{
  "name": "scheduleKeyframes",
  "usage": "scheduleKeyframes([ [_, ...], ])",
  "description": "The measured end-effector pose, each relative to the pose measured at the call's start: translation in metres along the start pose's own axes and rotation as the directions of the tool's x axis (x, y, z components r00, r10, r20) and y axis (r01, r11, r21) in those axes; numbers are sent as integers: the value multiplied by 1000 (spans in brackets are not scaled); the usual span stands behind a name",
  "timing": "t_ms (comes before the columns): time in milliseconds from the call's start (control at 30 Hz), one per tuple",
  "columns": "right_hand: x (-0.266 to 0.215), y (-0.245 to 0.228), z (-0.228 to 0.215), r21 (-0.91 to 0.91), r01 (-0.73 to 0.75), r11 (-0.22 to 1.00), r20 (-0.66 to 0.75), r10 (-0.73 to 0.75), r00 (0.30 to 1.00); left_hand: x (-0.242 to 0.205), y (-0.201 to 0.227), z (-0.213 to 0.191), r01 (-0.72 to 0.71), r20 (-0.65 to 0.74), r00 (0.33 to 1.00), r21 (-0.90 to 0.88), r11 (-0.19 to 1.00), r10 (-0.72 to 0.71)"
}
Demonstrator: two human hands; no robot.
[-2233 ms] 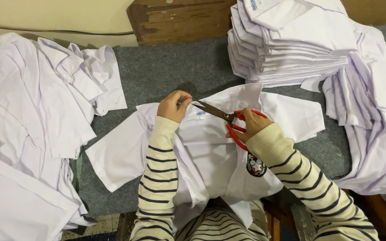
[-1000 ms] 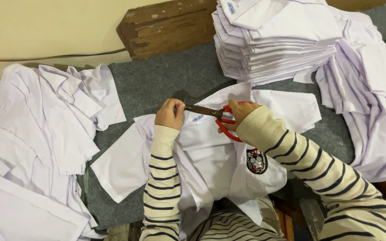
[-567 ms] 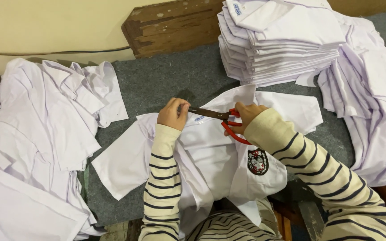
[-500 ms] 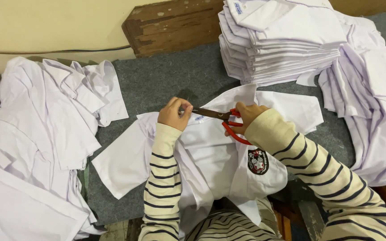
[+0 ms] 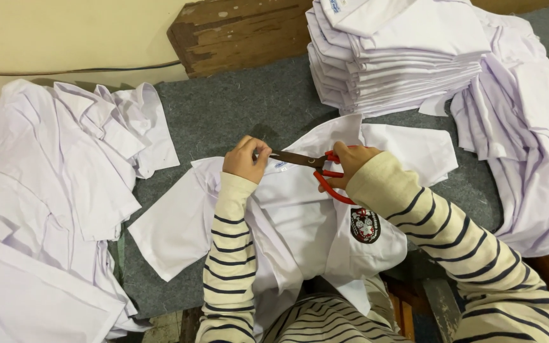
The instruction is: Folding and stacking white shirts on a sewing factory floor, including trimming loose threads with scissors.
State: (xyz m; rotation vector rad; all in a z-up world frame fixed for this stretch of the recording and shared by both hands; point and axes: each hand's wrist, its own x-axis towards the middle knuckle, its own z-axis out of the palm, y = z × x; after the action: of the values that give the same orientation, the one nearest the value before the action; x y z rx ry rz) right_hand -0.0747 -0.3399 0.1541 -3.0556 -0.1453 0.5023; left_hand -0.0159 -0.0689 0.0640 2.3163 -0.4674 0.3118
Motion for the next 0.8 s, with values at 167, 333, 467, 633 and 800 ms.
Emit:
scheduleKeyframes([
  [167,-2,2,-2,-14,5,1000,1,-5,1000,0,0,1,-3,3,1000,-13,1000,3],
  [333,-4,-1,-6,12,-19,1000,24,19,1000,0,-3,4,12,10,1000,-16,1000,-12],
  [467,-19,-20,-36,-21,-19,1000,35,19,999,0,-3,5,10,6,1000,-2,1000,-10],
  [633,-3,-13,-16,-50,-3,999,41,5,999,0,-4,6,37,2,999,0,999,-37],
  [800,-37,-45,-71,-45,-37,998,165,44,985,1,-1,9,32,-13,999,32,999,-32],
])
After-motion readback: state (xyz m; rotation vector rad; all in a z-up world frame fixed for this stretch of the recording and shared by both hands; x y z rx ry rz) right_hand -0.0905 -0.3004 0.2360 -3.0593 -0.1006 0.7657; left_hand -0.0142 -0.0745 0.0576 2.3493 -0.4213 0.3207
